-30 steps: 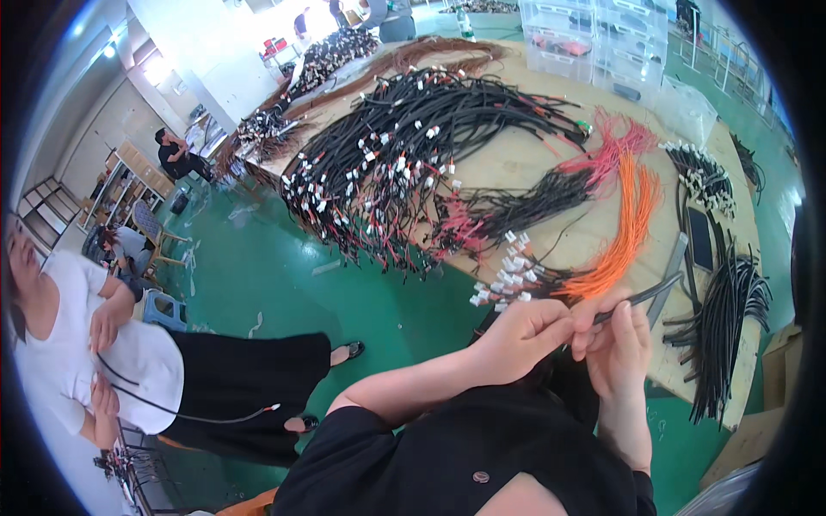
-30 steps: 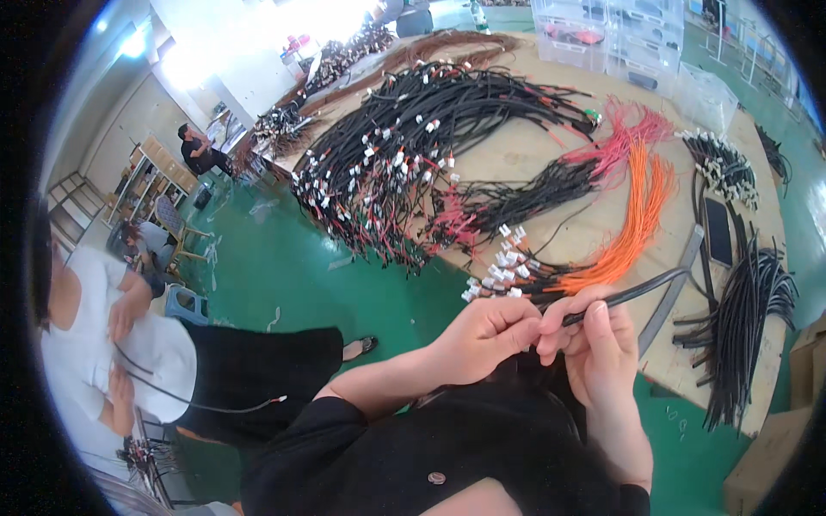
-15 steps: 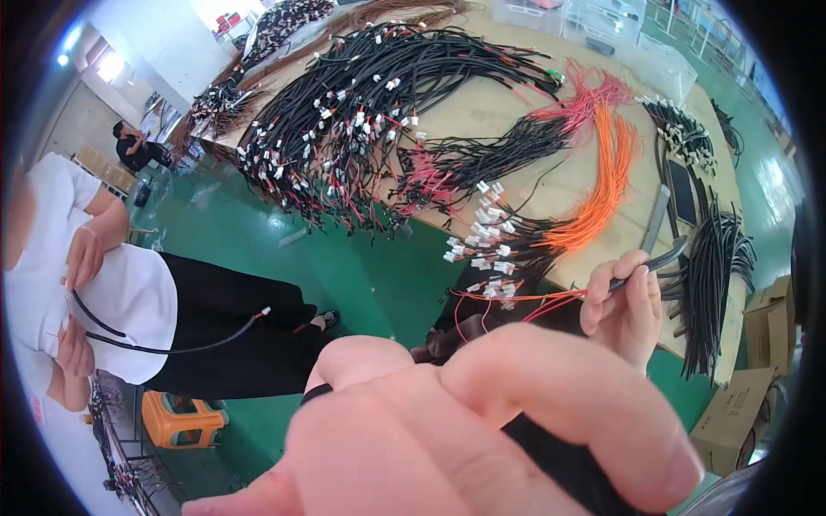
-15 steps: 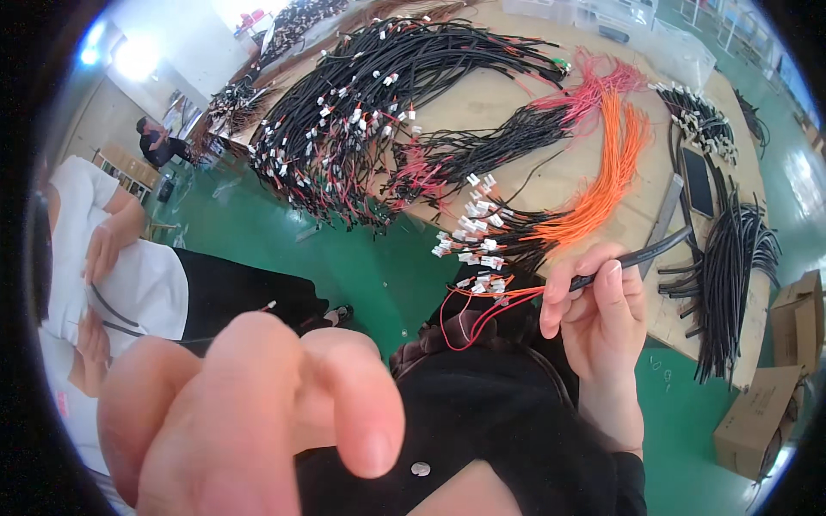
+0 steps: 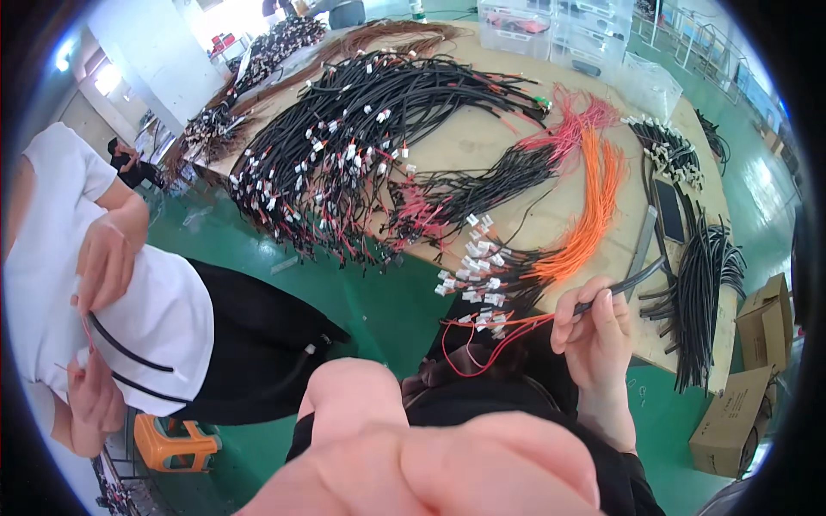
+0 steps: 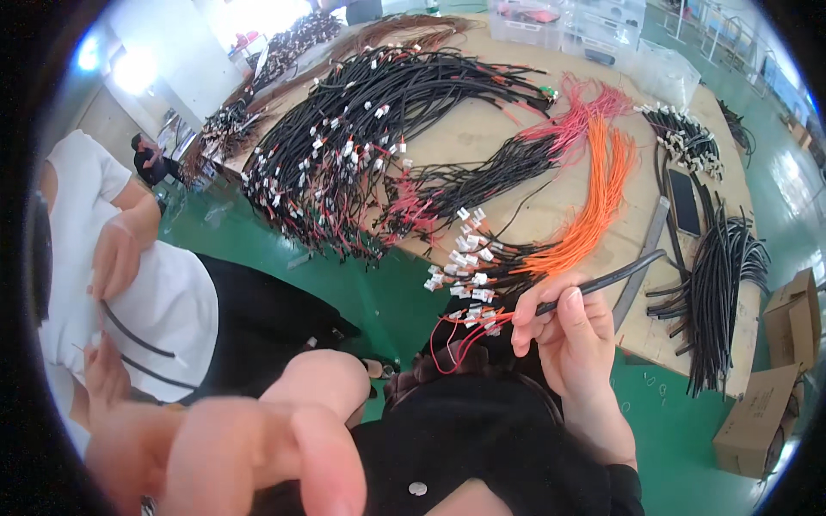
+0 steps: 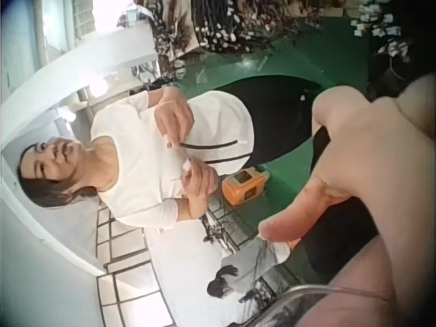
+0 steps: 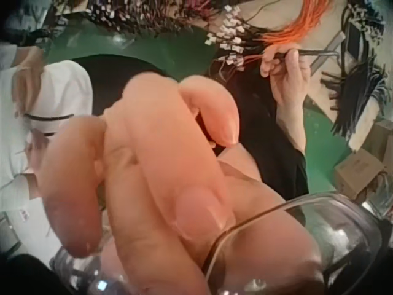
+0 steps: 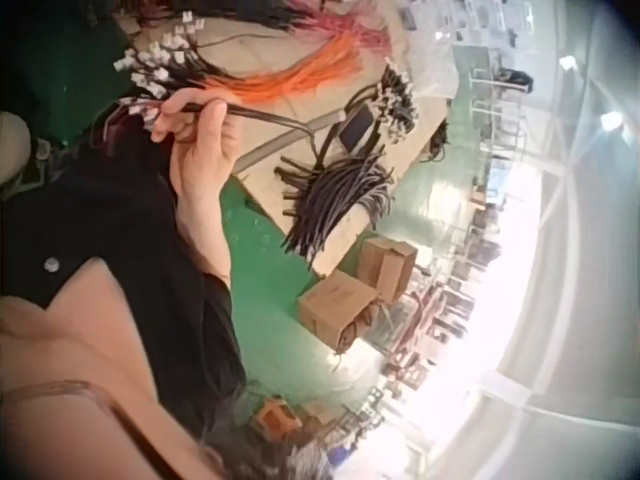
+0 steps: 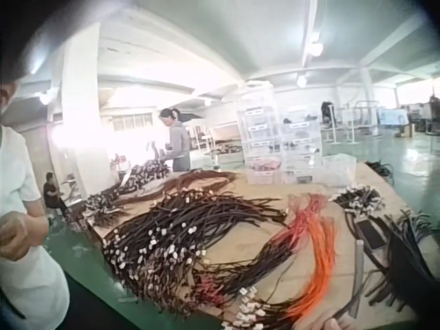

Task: The person sorts through wire harnesses on the work table, separates individual wires from the bundles, and threads the wires through black protective sleeves by hand.

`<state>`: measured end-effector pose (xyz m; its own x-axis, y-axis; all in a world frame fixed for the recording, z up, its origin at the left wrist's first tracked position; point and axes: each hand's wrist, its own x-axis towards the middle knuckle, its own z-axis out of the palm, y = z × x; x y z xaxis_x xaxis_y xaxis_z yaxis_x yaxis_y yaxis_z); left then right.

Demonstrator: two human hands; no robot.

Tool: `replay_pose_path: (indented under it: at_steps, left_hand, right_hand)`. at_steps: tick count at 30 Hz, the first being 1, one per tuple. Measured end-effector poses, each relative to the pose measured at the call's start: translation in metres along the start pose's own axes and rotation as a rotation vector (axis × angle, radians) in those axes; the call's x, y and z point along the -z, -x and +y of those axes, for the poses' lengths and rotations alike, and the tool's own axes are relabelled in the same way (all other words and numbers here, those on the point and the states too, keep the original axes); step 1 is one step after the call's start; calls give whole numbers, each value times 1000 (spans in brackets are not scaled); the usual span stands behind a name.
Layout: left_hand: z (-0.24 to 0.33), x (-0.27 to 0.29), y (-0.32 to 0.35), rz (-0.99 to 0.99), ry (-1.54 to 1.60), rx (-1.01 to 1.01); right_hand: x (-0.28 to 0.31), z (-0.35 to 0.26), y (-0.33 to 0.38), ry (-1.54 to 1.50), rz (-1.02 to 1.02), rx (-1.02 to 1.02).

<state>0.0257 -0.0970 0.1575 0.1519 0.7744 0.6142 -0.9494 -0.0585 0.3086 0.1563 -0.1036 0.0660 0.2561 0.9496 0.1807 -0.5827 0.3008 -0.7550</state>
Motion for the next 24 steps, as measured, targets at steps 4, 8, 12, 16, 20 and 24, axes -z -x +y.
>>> replay_pose_path:
  at_steps: [4, 8, 12, 16, 20, 24]
  left_hand:
    - [-10, -4, -9, 51, 51, -51]
    - [-6, 2, -21, 129, -13, -176]
    - [4, 39, -30, -180, -659, -56]
    - [-14, 101, -13, -358, -1179, 548]
    - [-36, 117, 0, -232, -1117, 633]
    - [-38, 118, 2, -193, -1224, 584]
  right_hand:
    - [2, 5, 0, 7, 37, -27]
    - [7, 11, -11, -92, -75, -28]
    - [14, 6, -16, -31, -25, 4]
    - [11, 16, -27, 75, -61, -31]
    - [9, 22, -29, 55, 24, 16]
    - [10, 23, -35, 45, -51, 31]
